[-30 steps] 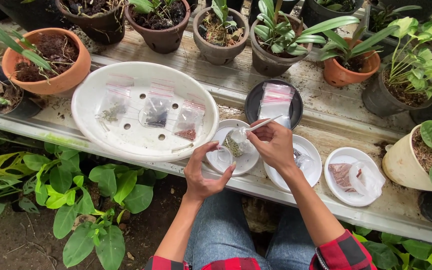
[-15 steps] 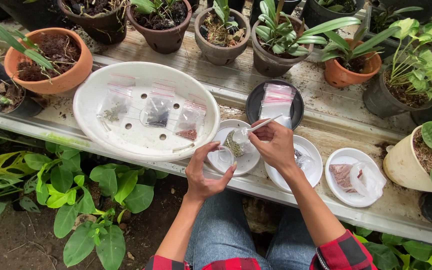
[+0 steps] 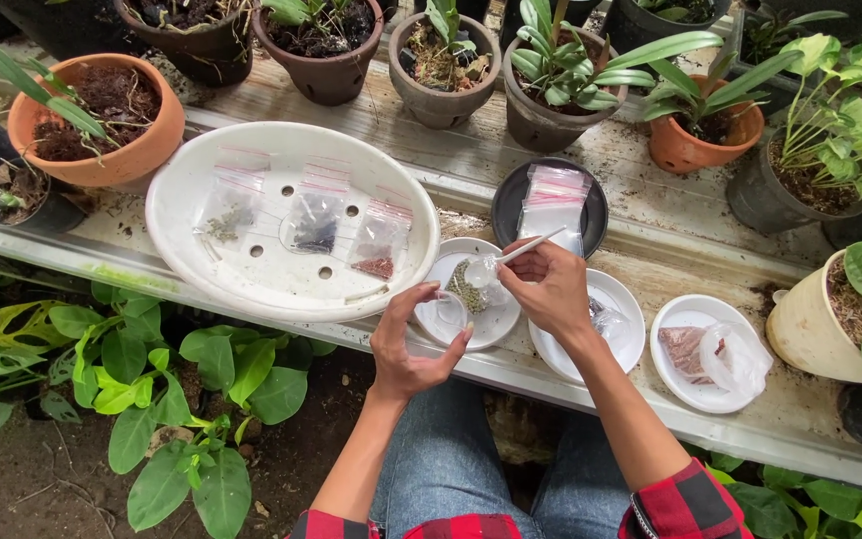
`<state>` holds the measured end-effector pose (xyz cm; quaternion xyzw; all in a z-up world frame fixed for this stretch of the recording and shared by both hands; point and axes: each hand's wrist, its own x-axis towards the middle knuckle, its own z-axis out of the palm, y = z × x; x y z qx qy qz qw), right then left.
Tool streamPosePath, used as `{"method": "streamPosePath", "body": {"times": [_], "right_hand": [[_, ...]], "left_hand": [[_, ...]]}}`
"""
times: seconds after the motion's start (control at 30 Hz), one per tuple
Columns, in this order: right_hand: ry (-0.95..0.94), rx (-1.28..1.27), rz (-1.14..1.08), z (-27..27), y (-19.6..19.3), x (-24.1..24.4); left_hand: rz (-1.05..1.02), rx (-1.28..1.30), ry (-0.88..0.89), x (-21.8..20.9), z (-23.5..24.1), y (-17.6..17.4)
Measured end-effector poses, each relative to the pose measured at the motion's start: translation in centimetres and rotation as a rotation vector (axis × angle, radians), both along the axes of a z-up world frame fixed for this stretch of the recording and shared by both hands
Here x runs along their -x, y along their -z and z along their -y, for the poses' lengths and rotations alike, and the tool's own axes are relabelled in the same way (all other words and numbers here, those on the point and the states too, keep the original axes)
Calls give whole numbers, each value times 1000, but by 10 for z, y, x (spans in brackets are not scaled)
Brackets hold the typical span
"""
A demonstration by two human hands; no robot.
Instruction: Transferring small seeds from plastic bags into plates using a spoon on a greenhouse workbench.
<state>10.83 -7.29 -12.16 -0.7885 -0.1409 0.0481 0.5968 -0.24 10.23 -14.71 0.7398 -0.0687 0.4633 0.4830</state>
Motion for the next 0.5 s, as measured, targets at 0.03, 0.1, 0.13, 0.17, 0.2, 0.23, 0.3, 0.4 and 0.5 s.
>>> {"method": "streamPosePath", "body": {"times": [0.03, 0.1, 0.13, 0.17, 0.2, 0.23, 0.3, 0.4, 0.5], "right_hand": [[0, 0, 0, 0, -1, 1], [8, -6, -24, -1, -3, 2], [8, -5, -25, -1, -4, 2], [13, -16, -36, 0, -5, 2], [18, -27, -45, 0, -6, 2], [17, -27, -45, 0, -5, 1], [27, -3, -36, 1, -2, 0], [24, -28, -41, 1, -4, 2], [18, 8, 1, 1, 1, 0]], "left_hand": [[0, 0, 0, 0, 0, 0], [0, -8, 1, 0, -1, -2], [-1, -7, 1, 0, -1, -1], [-2, -4, 4, 0, 0, -1], [-2, 0, 7, 0, -1, -1], [-2, -1, 6, 0, -1, -1], [-8, -2, 4, 1, -1, -1], [-5, -5, 1, 0, 0, -1], [1, -3, 3, 0, 0, -2]]}}
